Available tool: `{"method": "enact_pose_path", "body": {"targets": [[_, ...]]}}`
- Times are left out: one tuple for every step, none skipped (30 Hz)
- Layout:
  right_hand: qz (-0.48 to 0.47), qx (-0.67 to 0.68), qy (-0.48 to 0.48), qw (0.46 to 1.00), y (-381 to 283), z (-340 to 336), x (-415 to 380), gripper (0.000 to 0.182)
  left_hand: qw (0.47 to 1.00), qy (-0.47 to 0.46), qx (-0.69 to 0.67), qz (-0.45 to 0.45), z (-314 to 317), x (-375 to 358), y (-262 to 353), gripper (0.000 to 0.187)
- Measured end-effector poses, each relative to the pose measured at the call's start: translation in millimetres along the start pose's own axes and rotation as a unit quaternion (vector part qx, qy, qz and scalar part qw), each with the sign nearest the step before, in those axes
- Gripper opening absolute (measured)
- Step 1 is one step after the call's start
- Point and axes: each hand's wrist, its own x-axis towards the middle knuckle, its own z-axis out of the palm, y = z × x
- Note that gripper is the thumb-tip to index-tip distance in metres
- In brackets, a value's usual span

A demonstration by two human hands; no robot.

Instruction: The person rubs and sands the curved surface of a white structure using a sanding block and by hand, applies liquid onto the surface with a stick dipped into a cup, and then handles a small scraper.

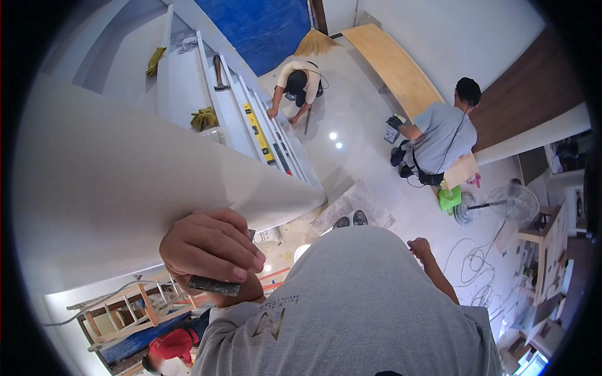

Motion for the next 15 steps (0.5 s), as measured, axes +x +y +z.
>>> {"method": "enact_pose_path", "body": {"targets": [[-0.011, -0.033, -0.004, 0.999, 1.0, 0.2, 0.0, 0.010, 1.000, -0.002, -0.001, 0.000, 0.1, 0.1, 0.2, 0.026], [-0.021, -0.067, -0.009, 0.997, 2.0, 0.3, 0.1, 0.011, 1.000, -0.004, -0.003, 0.000, 0.3, 0.0, 0.2, 0.027], [-0.041, -0.098, -0.008, 0.994, 2.7, 0.5, 0.3, 0.011, 1.000, 0.001, -0.006, 0.002, 1.1, -1.0, -0.3, 0.027], [-0.061, -0.128, -0.006, 0.990, 5.6, 2.2, 2.5, 0.011, 1.000, 0.005, -0.009, 0.005, 2.4, -2.3, -1.1, 0.026], [-0.080, -0.158, -0.005, 0.984, 8.1, 4.0, 4.8, 0.011, 1.000, 0.010, -0.012, 0.007, 3.3, -3.9, -1.7, 0.026], [-0.088, -0.139, -0.007, 0.986, 9.4, 7.7, 7.1, 0.011, 1.000, 0.003, -0.013, 0.010, 3.2, -4.7, -1.4, 0.027], [-0.094, -0.119, -0.008, 0.988, 19.9, 21.6, 15.5, 0.012, 1.000, -0.005, -0.014, 0.017, 2.1, -3.6, -1.4, 0.027], [-0.091, -0.097, 0.001, 0.991, 26.9, 25.7, 19.7, 0.014, 0.999, -0.019, -0.018, 0.035, -1.2, 1.7, -7.9, 0.028], [-0.105, -0.153, 0.016, 0.982, 33.5, 32.8, 23.1, 0.014, 0.999, -0.029, -0.036, 0.025, -3.9, -0.5, -11.3, 0.027], [-0.119, -0.209, 0.033, 0.970, 29.8, 31.6, 20.6, 0.015, 0.997, -0.045, -0.058, 0.025, -3.9, -7.4, -14.1, 0.027], [-0.130, -0.264, 0.052, 0.954, 26.3, 29.9, 18.5, 0.016, 0.999, -0.038, -0.025, 0.018, -3.5, -7.0, -12.5, 0.025], [-0.122, -0.244, 0.080, 0.959, 20.1, 27.5, 20.2, 0.012, 0.999, -0.030, 0.006, 0.010, 0.8, -6.6, -10.6, 0.024], [-0.075, -0.166, 0.069, 0.981, 16.1, 27.8, 35.2, 0.017, 1.000, 0.024, 0.012, 0.000, 11.7, -5.0, -14.8, 0.023], [-0.142, -0.203, 0.093, 0.964, -10.6, -1.6, 12.4, 0.025, 0.996, 0.080, 0.022, -0.017, 20.5, -5.7, -18.9, 0.021], [-0.089, -0.100, 0.106, 0.985, -37.0, -25.2, 2.2, 0.026, 0.990, 0.130, 0.034, -0.041, 31.8, -9.6, -26.4, 0.022]]}}
